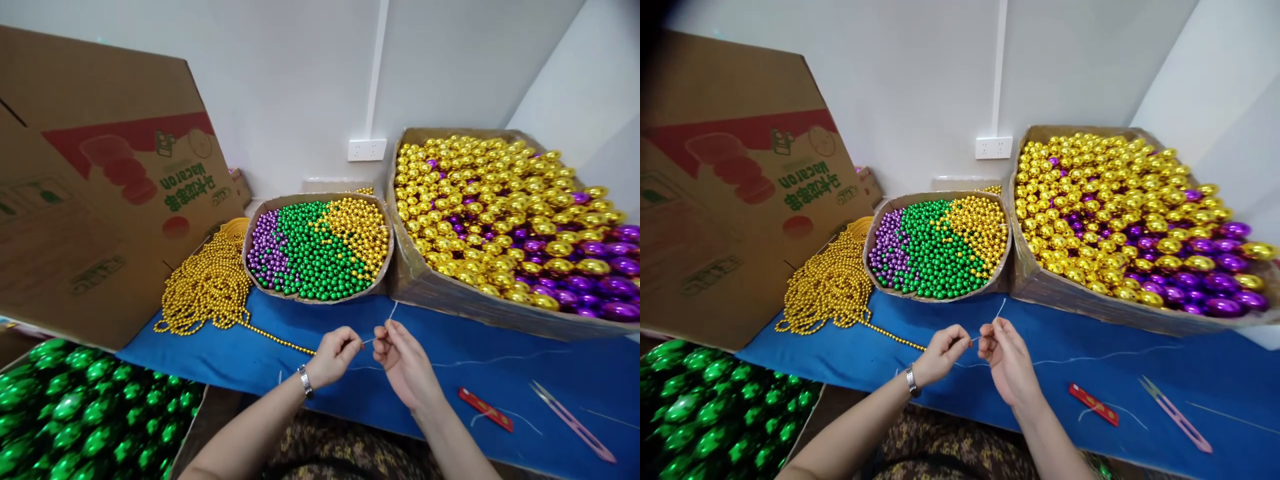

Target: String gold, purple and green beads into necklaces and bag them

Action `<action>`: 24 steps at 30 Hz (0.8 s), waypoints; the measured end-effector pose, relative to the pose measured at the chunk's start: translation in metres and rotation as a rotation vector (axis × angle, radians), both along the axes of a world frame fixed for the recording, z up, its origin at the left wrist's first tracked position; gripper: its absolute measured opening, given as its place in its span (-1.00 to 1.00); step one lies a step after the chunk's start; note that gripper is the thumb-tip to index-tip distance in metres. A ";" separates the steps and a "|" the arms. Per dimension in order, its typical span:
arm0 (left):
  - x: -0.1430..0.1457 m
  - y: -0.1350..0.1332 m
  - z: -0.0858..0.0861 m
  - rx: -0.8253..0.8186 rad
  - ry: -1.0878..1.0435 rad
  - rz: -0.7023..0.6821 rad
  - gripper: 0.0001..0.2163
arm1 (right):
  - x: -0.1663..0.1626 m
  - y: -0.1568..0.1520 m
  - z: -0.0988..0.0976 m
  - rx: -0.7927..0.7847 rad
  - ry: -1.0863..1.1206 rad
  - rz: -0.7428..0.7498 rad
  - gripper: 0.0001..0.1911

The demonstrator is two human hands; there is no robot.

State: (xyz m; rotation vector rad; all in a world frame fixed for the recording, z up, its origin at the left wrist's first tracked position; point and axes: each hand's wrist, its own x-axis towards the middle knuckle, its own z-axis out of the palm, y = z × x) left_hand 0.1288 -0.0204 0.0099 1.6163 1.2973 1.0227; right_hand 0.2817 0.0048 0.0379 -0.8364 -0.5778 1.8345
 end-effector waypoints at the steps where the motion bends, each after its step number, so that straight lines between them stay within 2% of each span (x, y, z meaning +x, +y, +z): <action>1: -0.003 0.001 0.002 0.030 0.044 -0.012 -0.77 | 0.001 0.000 0.003 0.005 0.000 0.000 -0.72; 5: -0.022 0.007 0.004 0.105 0.252 -0.121 -0.80 | 0.006 0.001 0.012 0.067 0.014 -0.066 -0.73; 7: -0.033 0.009 0.002 0.081 0.309 -0.171 -0.83 | 0.009 0.001 0.010 0.259 -0.169 -0.128 -0.81; 10: -0.044 0.011 0.001 0.023 0.325 -0.182 -0.83 | 0.005 -0.002 -0.001 0.615 -0.607 -0.149 -0.85; 14: -0.044 0.009 0.003 0.007 0.285 -0.145 -0.63 | -0.012 -0.002 -0.022 0.819 -0.806 -0.011 -0.75; 17: -0.043 0.006 0.004 0.031 0.302 -0.144 -0.41 | -0.019 0.002 -0.028 0.924 -0.867 0.055 -0.84; 20: -0.052 0.003 0.006 0.078 0.460 -0.174 -0.39 | -0.009 0.007 -0.018 1.047 -0.944 0.083 -0.80; 23: -0.074 0.003 0.013 0.165 0.649 -0.130 -0.60 | 0.015 0.015 0.005 1.325 -1.200 -0.001 -0.83; 24: -0.083 0.003 0.017 0.189 0.685 -0.115 -0.68 | 0.024 0.018 0.013 1.366 -1.257 -0.047 -0.87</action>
